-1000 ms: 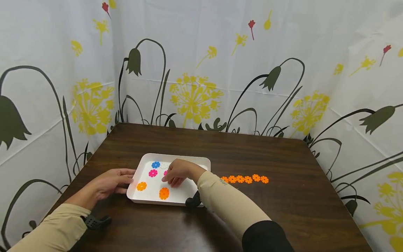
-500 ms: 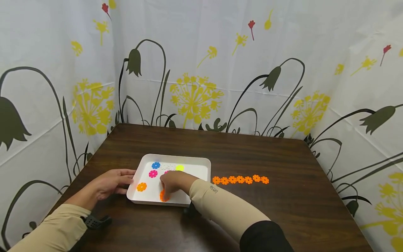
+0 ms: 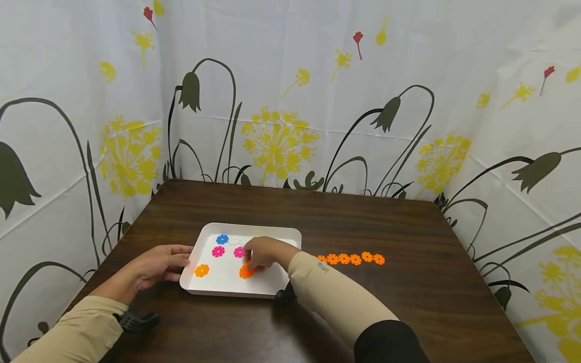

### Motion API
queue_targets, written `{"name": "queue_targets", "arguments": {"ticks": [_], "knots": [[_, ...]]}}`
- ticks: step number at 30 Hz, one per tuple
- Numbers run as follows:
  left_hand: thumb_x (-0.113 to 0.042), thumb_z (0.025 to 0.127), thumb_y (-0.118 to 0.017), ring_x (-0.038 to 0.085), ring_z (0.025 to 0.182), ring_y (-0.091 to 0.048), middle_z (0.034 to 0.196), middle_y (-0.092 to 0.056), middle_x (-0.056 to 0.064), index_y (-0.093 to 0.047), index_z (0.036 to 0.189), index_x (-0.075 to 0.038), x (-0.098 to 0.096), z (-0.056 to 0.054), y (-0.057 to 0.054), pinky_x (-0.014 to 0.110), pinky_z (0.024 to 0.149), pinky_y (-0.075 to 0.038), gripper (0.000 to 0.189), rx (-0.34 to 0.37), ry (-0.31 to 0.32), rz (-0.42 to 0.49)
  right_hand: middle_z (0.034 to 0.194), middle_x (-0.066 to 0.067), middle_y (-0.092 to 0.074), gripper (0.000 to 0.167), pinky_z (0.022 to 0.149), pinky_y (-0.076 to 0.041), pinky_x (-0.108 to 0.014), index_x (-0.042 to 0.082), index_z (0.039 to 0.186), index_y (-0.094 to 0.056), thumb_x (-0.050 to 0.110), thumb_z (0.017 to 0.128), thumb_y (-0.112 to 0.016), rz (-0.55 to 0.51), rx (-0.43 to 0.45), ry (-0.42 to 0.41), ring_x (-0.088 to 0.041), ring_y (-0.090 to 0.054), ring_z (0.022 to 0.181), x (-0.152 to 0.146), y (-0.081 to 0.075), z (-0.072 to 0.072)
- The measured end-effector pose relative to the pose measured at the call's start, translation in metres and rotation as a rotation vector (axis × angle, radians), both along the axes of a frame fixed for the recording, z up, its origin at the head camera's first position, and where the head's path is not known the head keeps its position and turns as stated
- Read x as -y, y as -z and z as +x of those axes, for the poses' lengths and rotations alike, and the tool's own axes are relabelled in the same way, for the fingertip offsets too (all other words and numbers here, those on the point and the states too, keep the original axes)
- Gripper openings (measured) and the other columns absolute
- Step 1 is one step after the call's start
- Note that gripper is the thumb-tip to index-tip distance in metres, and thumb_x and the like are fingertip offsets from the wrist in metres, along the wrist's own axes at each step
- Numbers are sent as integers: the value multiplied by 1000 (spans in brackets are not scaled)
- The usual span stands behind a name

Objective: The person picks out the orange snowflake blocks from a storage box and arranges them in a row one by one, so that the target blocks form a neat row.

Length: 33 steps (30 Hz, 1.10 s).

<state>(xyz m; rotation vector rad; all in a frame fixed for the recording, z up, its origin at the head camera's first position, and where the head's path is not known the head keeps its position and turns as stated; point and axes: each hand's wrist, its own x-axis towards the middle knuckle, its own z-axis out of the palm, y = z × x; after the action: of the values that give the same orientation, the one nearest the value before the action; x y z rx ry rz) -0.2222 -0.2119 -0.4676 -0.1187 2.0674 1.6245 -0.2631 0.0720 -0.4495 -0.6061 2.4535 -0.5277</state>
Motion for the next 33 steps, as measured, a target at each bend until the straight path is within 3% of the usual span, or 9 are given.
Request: {"name": "queue_targets", "arguments": {"ticks": [4, 11, 14, 19, 22, 27, 33], "knots": [[-12, 95, -63, 25, 99, -66, 139, -50, 28, -39, 146, 5, 0, 1, 1, 40, 83, -60, 59, 3, -7, -7, 78, 0, -60, 10, 57, -48, -21, 15, 84, -64, 17, 89, -72, 26, -52, 3, -16, -60, 62, -12, -2, -5], [-12, 95, -62, 26, 101, -66, 141, -48, 29, -38, 146, 5, -1, 2, -2, 40, 84, -60, 60, 10, -8, -15, 79, -1, -64, 10, 62, -53, -24, 15, 83, -66, 20, 88, -73, 15, -53, 91, -19, -64, 65, -37, -5, -10], [-13, 95, -62, 26, 100, -65, 141, -48, 29, -38, 146, 5, -2, 2, -3, 40, 84, -60, 59, 11, -13, -18, 82, -5, -68, 9, 64, -58, -28, 10, 85, -65, 16, 90, -71, -136, 39, 168, -23, -69, 71, -50, -11, -11], [-13, 95, -62, 25, 99, -66, 140, -49, 28, -39, 146, 5, -3, 1, -3, 40, 84, -60, 59, 12, -17, -26, 92, -17, -72, 15, 73, -62, -41, -1, 105, -62, 9, 93, -64, -520, 302, 354, -31, -74, 81, -86, -19, -11], [-13, 95, -62, 25, 99, -66, 140, -49, 29, -39, 146, 5, -3, 1, -3, 39, 84, -60, 59, 11, -13, -28, 97, -21, -71, 25, 78, -61, -44, -2, 118, -61, 8, 95, -62, -661, 360, 441, -32, -74, 84, -114, -23, -11], [-13, 95, -62, 25, 99, -66, 141, -48, 29, -38, 146, 5, -3, 0, -3, 40, 84, -60, 59, 11, -12, -37, 108, -20, -66, 33, 84, -59, -45, -5, 128, -57, 6, 97, -57, -751, 281, 489, -32, -72, 94, -168, -29, -11], [-14, 95, -63, 25, 100, -66, 140, -48, 29, -38, 147, 5, -3, 1, -4, 40, 84, -60, 61, 12, -13, -34, 110, -21, -65, 34, 95, -52, -54, -7, 129, -54, 7, 98, -56, -726, 209, 573, -38, -69, 102, -240, -30, -2]]}}
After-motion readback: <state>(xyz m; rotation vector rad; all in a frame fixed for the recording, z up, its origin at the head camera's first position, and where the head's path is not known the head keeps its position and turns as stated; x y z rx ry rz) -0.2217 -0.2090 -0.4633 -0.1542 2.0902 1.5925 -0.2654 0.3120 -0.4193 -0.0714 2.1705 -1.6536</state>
